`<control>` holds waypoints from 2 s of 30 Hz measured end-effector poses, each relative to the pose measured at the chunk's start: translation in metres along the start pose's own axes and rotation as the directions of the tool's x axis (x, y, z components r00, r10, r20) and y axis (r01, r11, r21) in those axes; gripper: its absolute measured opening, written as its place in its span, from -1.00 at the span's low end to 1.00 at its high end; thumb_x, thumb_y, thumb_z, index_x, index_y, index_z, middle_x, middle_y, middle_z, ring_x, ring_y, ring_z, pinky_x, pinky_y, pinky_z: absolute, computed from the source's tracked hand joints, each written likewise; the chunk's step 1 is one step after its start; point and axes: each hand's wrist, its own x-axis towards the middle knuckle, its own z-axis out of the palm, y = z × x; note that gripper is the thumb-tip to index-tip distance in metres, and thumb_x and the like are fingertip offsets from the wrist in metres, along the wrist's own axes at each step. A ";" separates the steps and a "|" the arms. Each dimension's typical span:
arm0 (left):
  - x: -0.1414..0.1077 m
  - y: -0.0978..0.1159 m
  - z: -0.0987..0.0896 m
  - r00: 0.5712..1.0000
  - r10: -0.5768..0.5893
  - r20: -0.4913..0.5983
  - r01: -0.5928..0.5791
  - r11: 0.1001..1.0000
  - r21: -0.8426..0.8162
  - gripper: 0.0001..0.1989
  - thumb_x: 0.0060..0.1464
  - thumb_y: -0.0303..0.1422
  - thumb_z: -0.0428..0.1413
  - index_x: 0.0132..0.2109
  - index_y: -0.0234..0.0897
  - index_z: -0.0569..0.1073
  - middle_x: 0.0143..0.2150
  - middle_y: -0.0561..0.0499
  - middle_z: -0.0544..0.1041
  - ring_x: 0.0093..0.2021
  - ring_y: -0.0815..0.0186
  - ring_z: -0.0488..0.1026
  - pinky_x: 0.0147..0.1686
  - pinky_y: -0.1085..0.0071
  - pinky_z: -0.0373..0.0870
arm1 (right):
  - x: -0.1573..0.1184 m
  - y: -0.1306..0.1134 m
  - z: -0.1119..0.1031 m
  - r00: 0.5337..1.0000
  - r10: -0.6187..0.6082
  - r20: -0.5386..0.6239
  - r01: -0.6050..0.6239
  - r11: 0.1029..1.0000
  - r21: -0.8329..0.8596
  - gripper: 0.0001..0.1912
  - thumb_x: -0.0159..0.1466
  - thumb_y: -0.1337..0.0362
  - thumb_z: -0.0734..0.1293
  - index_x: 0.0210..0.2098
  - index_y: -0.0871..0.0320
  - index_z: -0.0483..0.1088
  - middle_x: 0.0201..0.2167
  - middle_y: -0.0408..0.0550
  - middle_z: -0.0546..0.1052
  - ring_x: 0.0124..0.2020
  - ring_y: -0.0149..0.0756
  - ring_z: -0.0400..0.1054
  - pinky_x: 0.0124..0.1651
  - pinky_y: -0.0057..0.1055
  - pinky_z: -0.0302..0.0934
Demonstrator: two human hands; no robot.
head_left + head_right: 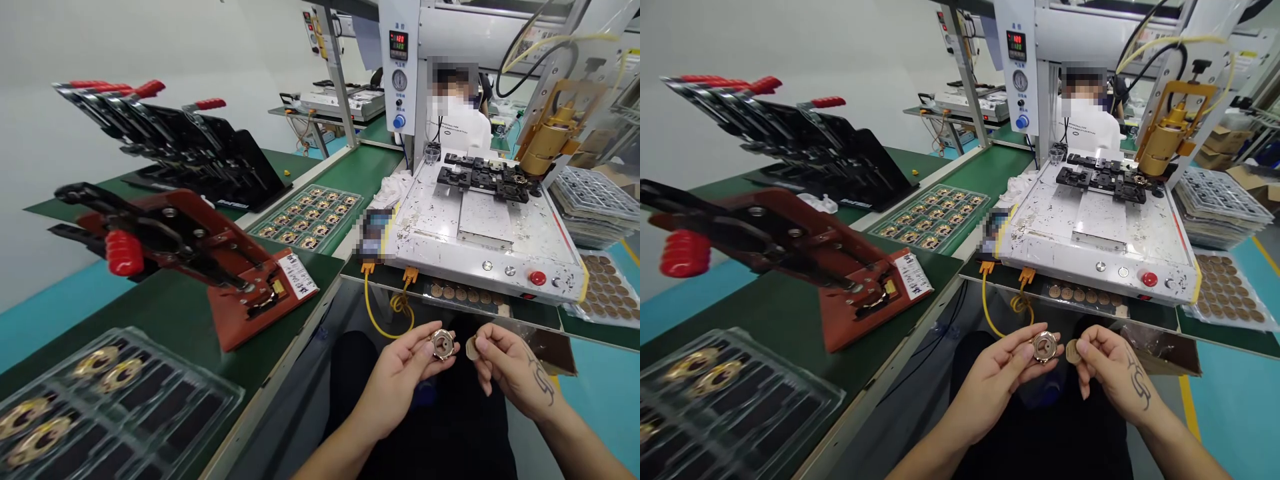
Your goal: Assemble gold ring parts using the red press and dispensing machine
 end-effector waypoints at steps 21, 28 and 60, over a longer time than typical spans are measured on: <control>-0.009 -0.002 -0.001 0.999 0.018 -0.032 -0.017 0.999 0.035 -0.47 0.19 -0.11 0.40 0.21 -0.27 0.62 0.15 -0.23 0.68 0.18 -0.11 0.62 0.27 -0.08 0.53 | 0.007 -0.013 0.028 0.951 -0.305 0.060 0.290 0.801 -0.524 -0.61 0.46 -0.06 0.37 -0.34 0.09 0.40 -0.13 0.00 0.46 -0.12 -0.19 0.36 -0.05 -0.31 0.31; -0.013 -0.003 0.002 0.998 0.055 -0.024 -0.052 0.995 0.089 -0.47 0.22 -0.08 0.36 0.25 -0.22 0.61 0.16 -0.20 0.67 0.15 -0.07 0.64 0.30 -0.07 0.51 | 0.009 -0.008 0.037 0.944 -0.312 0.109 0.320 0.779 -0.539 -0.67 0.50 0.03 0.33 -0.33 0.08 0.39 -0.12 -0.02 0.48 -0.15 -0.21 0.39 -0.05 -0.33 0.34; -0.005 0.015 -0.009 0.947 0.320 -0.010 -0.279 0.839 0.468 -0.51 0.33 -0.25 0.24 0.33 -0.12 0.35 0.31 -0.17 0.52 0.10 0.17 0.65 0.15 0.22 0.60 | 0.025 -0.011 0.035 0.911 -0.388 0.141 0.392 0.704 -0.592 -0.76 0.47 0.06 0.40 -0.23 0.08 0.48 -0.32 -0.09 0.50 -0.35 -0.29 0.35 -0.30 -0.39 0.29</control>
